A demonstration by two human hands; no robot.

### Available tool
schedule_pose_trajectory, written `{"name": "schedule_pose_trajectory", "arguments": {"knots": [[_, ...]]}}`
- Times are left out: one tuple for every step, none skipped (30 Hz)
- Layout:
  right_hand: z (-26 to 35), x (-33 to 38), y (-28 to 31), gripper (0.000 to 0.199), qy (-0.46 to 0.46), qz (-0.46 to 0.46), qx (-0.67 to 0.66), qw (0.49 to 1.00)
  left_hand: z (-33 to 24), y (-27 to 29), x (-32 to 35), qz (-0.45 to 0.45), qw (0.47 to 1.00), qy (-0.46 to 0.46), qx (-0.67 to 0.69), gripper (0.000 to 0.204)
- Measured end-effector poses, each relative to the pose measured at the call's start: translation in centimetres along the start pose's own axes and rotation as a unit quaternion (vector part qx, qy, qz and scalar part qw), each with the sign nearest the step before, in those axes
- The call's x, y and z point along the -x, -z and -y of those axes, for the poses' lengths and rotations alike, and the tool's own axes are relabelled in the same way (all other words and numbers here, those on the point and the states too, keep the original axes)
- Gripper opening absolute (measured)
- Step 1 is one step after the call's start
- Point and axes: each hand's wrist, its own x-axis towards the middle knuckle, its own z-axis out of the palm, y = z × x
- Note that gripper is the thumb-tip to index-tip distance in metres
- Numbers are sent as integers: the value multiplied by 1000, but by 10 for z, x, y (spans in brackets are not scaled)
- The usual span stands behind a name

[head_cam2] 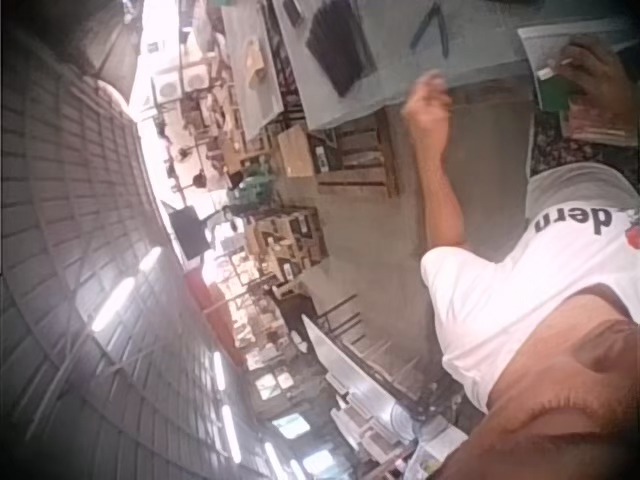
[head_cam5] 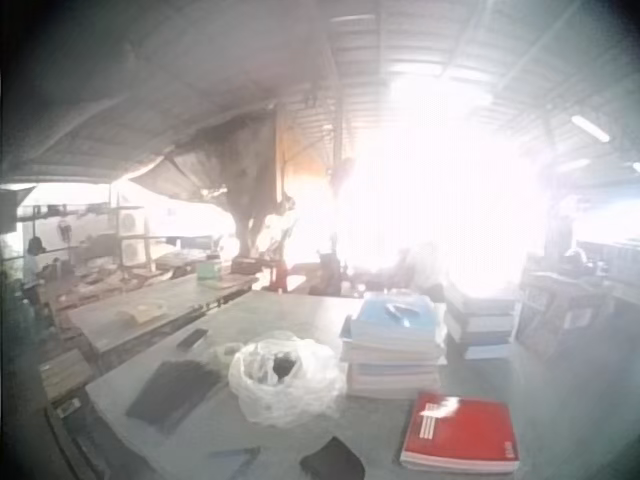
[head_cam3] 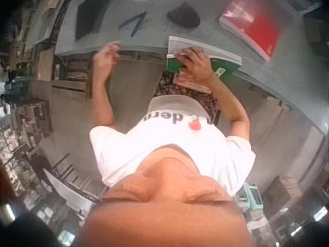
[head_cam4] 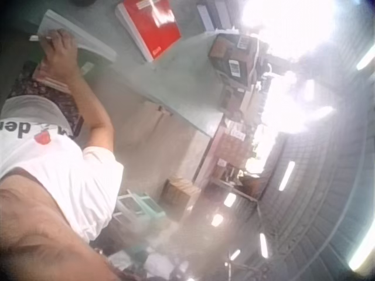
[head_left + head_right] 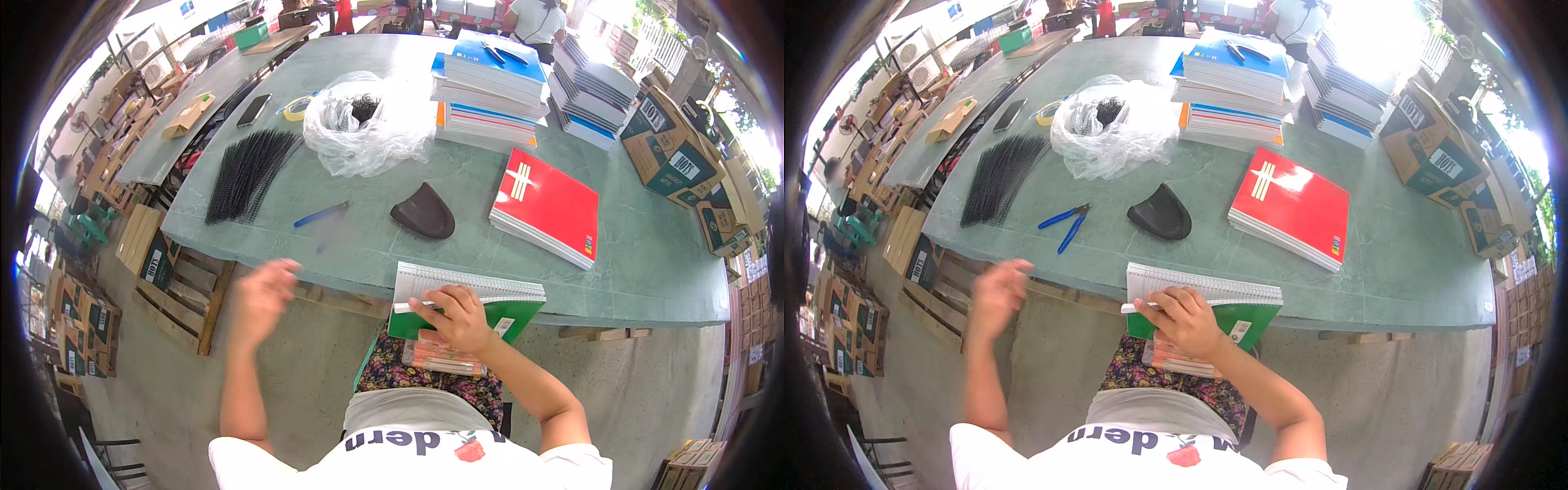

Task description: The person applies a plastic protective strip to the spiral binding of notebooks and trims the excess using pliers before stacking the finished notebooks.

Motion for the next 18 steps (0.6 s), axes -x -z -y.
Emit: {"name": "schedule_pose_trajectory", "arguments": {"knots": [[1, -2, 1, 51, 1, 3, -15, 1000, 17, -23, 3, 61, 994, -83, -34, 34], [1, -5, 1, 47, 3, 7, -29, 1000, 34, -47, 6, 85, 988, -124, -38, 39], [-1, -14, -7, 47, 9, -9, -26, 1000, 39, -62, 6, 103, 978, -176, -53, 44], [-4, -16, -13, 38, -61, -10, -76, 995, 24, -82, 11, 163, 978, -104, -79, 49], [-5, -19, -17, 29, -128, -12, -126, 984, 9, -97, 16, 221, 969, -32, -106, 53], [-3, -25, -20, 29, -124, -15, -126, 984, 9, -105, 20, 216, 970, -34, -108, 53], [-2, -32, -19, 27, -153, -13, -134, 979, 10, -114, 22, 256, 964, -38, -63, 54], [-2, -38, -18, 25, -182, -11, -143, 973, 10, -116, 21, 295, 954, -41, -18, 56], [-2, -34, -19, 25, -181, -9, -142, 973, 12, -113, 18, 295, 954, -42, -17, 56], [-3, -29, -21, 23, -168, -3, -152, 974, 16, -104, 14, 258, 963, -75, -4, 53], [-4, -25, -22, 22, -154, 4, -162, 975, 18, -97, 9, 220, 969, -108, 9, 50], [-4, -23, -21, 22, -154, 7, -164, 974, 21, -93, 5, 220, 970, -105, 11, 50], [-4, -21, -20, 22, -121, 5, -119, 986, 22, -89, 0, 199, 977, -68, 34, 48], [-4, -20, -18, 23, -86, 3, -74, 994, 22, -88, -4, 177, 982, -32, 57, 45], [-2, -20, -17, 23, -86, 5, -75, 993, 21, -86, -7, 177, 982, -30, 58, 45], [0, -19, -15, 34, -48, -13, -59, 997, 19, -85, -11, 190, 978, 7, 84, 42], [2, -18, -13, 46, -10, -31, -42, 999, 19, -85, -12, 203, 972, 44, 109, 40], [3, -17, -12, 46, -8, -30, -43, 999, 18, -88, -12, 202, 972, 45, 110, 40]]}}
